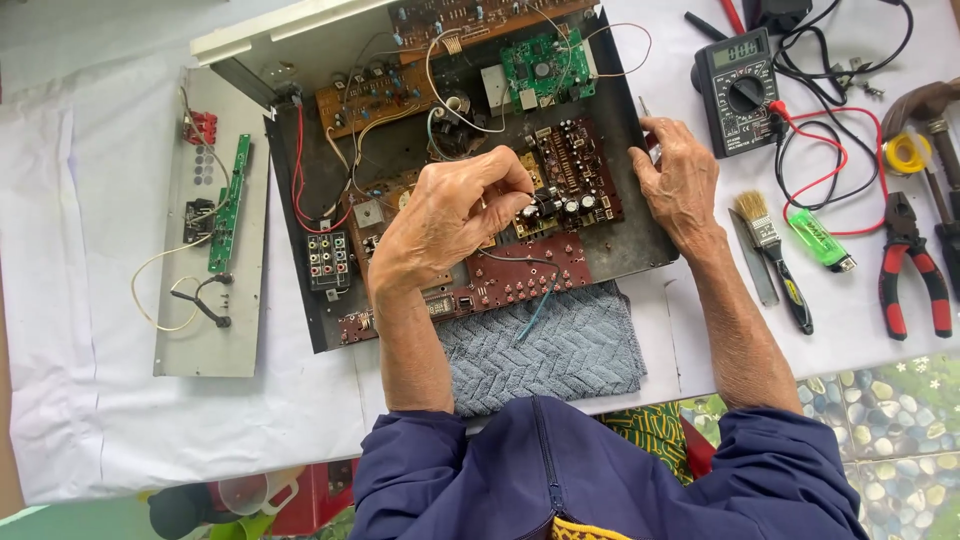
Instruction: The person uses a screwdriver to unscrew and remove a small component from a circuit board inside an open electronic device. They then strip the insulation from a wire and wrap it around a small cylindrical component.
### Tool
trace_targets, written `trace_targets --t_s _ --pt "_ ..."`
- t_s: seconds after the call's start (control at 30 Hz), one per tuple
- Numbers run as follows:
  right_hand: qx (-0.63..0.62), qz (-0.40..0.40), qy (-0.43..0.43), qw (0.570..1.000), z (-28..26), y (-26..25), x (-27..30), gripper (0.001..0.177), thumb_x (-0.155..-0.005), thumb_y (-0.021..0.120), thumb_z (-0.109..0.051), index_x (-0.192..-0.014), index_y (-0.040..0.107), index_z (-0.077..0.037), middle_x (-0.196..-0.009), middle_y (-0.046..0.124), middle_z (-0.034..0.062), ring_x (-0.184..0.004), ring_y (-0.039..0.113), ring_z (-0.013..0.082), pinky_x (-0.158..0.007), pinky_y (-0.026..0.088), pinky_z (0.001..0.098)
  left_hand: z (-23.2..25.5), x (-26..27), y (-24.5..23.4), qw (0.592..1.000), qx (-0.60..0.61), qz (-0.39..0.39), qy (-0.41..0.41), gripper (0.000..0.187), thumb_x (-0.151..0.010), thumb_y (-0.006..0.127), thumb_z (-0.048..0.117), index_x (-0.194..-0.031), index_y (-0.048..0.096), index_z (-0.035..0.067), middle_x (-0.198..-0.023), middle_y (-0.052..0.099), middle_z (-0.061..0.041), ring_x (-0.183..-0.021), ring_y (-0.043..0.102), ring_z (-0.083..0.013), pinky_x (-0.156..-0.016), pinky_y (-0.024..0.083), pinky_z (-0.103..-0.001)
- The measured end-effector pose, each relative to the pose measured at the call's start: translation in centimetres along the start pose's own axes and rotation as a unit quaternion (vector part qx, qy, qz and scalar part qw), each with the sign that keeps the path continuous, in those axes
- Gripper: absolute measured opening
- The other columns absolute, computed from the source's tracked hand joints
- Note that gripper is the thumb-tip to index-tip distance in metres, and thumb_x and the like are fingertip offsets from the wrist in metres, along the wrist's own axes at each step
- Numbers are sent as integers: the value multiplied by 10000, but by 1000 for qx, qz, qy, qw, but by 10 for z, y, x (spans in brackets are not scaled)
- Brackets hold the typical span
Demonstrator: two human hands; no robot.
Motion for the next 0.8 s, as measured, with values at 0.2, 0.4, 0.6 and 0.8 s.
trace_targets --t_s 0.2,0.4,0.6,0.8 --pt "27 28 -25 999 -20 -14 1 321 -1079 741 -294 -1331 680 -104 -973 661 104 -806 685 347 -730 547 472 19 10 -15 998 -2 37 57 66 -987 675 55 -930 647 75 -796 626 -86 -656 631 -173 -495 522 -263" --pt "-17 64 -51 997 -79 -58 -3 265 -1095 774 -304 -1275 752 -111 -981 665 80 -764 634 226 -687 522 366 29 24 -39 991 -23 99 86 68 -987 675 43 -924 678 67 -823 650 -95 -718 645 -209 -603 534 -292" --pt "-272 -43 -61 959 -211 -76 -35 337 -1054 667 -410 -1283 746 -175 -1063 740 87 -921 699 203 -787 555 334 30 30 -58 982 -59 154 94 72 -972 688 23 -908 695 55 -847 676 -93 -774 671 -226 -672 548 -306" --pt "-340 -147 -138 919 -277 -67 -59 493 -1104 495 -462 -1367 663 -80 -1038 727 144 -1023 705 250 -903 564 435 24 34 -70 970 -99 211 71 28 -978 703 91 -958 713 107 -860 689 -57 -808 703 -210 -703 558 -288"
Point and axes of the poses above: each hand's wrist, its own x-axis away from the middle knuckle, its own y-axis out of the palm, z = x × y, the point moved 9 cm from there along -x, towards the middle knuckle
